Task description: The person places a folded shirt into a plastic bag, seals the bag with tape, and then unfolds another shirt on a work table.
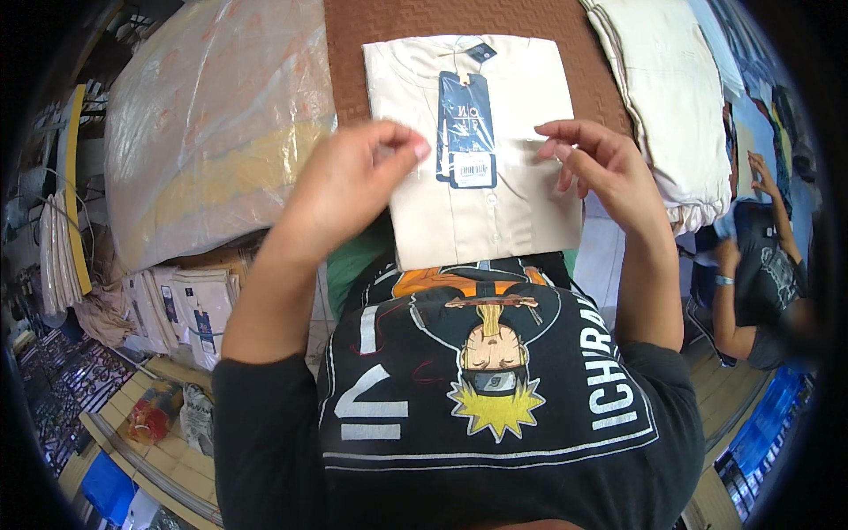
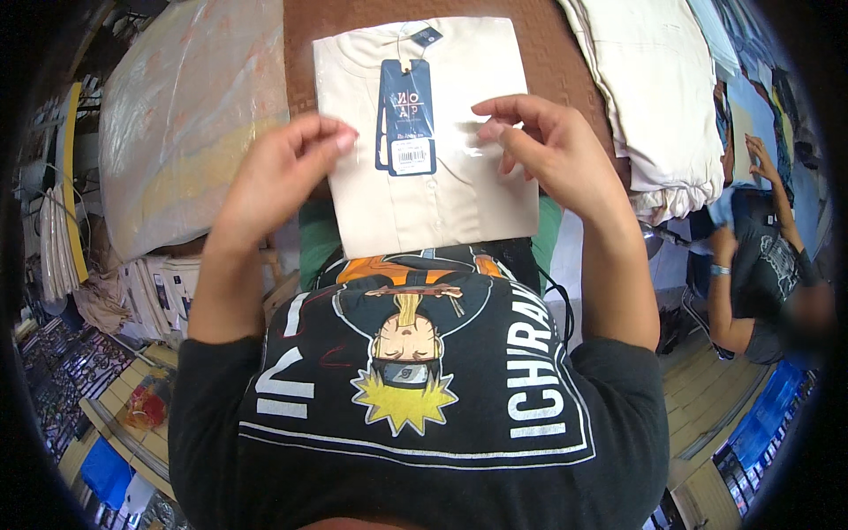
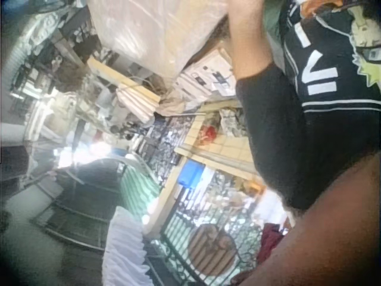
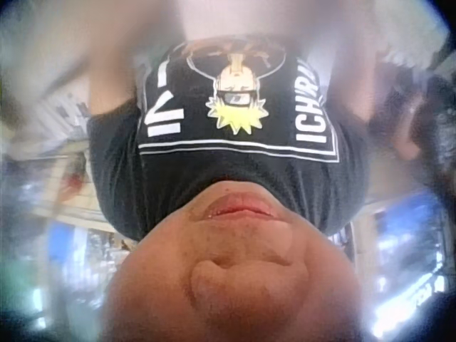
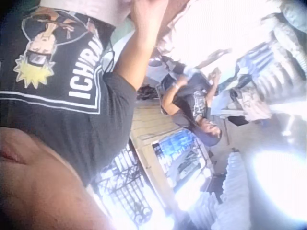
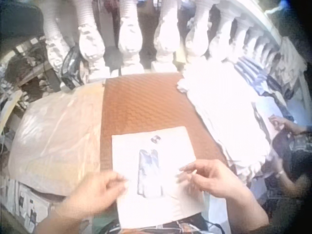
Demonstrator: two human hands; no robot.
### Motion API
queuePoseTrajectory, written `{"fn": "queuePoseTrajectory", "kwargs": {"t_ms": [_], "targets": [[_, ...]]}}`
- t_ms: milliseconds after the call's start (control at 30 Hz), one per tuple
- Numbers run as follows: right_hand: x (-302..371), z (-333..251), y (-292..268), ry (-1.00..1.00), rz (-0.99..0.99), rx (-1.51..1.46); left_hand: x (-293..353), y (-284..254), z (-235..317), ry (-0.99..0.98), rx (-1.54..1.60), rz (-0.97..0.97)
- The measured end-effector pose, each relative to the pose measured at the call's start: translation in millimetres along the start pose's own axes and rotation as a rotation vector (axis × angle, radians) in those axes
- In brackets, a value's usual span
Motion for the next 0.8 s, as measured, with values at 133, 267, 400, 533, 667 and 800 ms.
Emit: {"fn": "queuePoseTrajectory", "kwargs": {"t_ms": [133,267,400,533,667,800], "targets": [[13,38,-2,-0.099,0.234,0.071,29,25,-12,-0.073,0.211,-0.064],[19,52,4,-0.015,0.311,-0.001,36,35,-11,-0.136,0.293,-0.065],[22,60,13,0.001,0.254,-0.181,37,42,-6,-0.184,0.27,0.005],[25,63,24,-0.062,0.253,-0.302,32,39,-5,-0.286,0.314,-0.001],[27,65,26,-0.069,0.246,-0.329,35,36,-1,-0.341,0.306,0.03],[28,72,30,-0.086,0.214,-0.367,40,38,12,-0.387,0.304,0.048]]}}
Point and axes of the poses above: each hand's wrist, its own x-axis away from the middle knuckle, its own y-axis out of the palm, z = x × y, the point moved 1 cm from there along -x, towards the middle knuckle, and after that the axes turned 1 degree about z, right-handed, at the moved point
